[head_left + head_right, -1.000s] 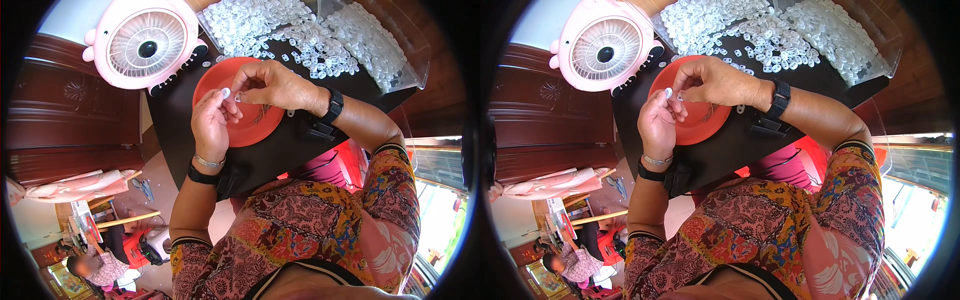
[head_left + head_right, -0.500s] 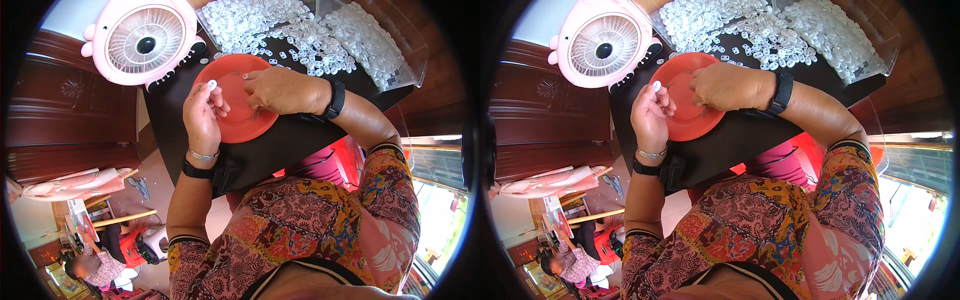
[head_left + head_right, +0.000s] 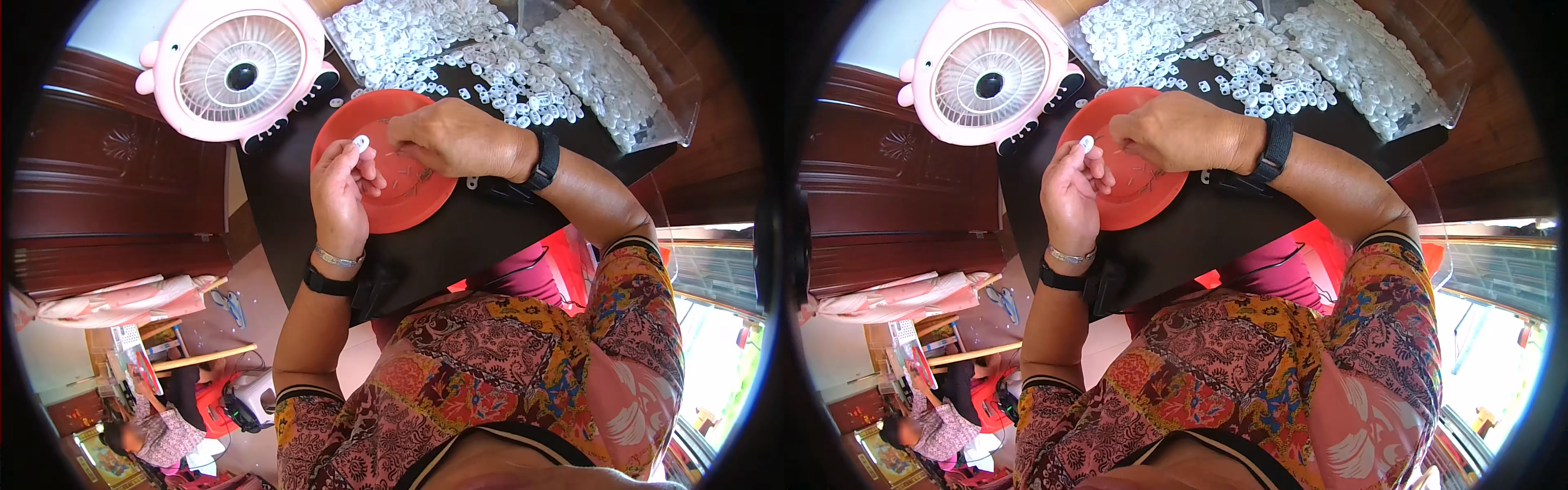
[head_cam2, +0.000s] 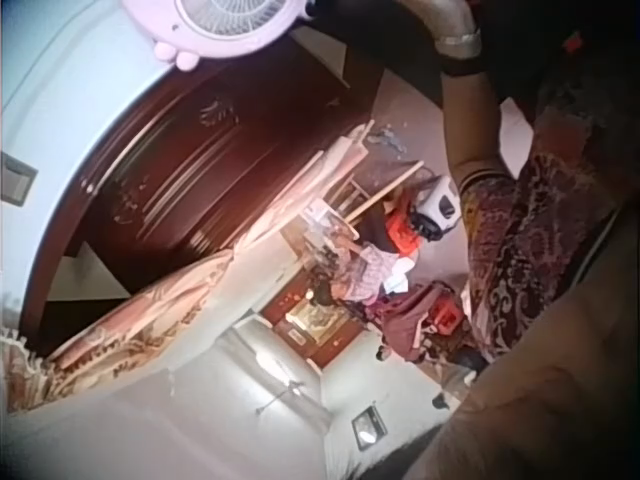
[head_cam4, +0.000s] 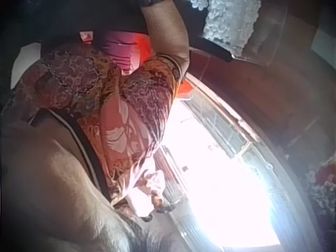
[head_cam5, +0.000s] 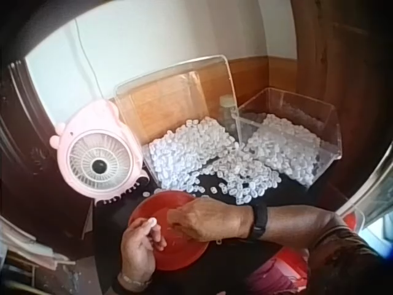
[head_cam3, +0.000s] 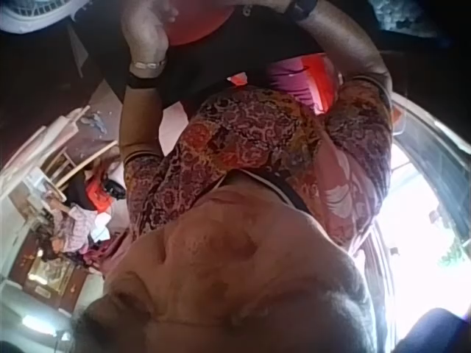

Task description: Sorting small white plastic components by picking them from a container and placing them onto a red plate.

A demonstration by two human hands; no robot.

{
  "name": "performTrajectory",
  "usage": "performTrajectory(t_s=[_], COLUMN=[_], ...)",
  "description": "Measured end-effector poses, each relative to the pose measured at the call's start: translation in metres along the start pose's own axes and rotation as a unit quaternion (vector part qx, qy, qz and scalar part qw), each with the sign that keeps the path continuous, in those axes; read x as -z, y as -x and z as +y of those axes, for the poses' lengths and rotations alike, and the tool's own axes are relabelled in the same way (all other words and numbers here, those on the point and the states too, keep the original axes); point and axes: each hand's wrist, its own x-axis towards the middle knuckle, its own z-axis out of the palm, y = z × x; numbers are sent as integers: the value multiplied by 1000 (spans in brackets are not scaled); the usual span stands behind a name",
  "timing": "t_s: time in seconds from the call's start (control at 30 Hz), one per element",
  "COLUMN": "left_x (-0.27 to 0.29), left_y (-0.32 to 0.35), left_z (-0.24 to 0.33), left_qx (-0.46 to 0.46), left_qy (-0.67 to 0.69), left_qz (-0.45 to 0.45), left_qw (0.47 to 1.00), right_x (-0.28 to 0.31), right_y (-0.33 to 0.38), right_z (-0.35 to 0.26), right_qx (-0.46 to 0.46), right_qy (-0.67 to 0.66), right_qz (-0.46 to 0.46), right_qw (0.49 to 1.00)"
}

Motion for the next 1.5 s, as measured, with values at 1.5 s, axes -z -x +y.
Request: performTrajectory(t_s=[1.5], left_x=[-3], left_y=[0], left_z=[-4], left_qx=[-8], left_qy=[-84], left_qz=[18], left_qw=[996], right_x=[6], right_y=[1], right_z=[-10], right_qx=[-11], right_qy=[-21], right_qz=[69], right_qw=[997])
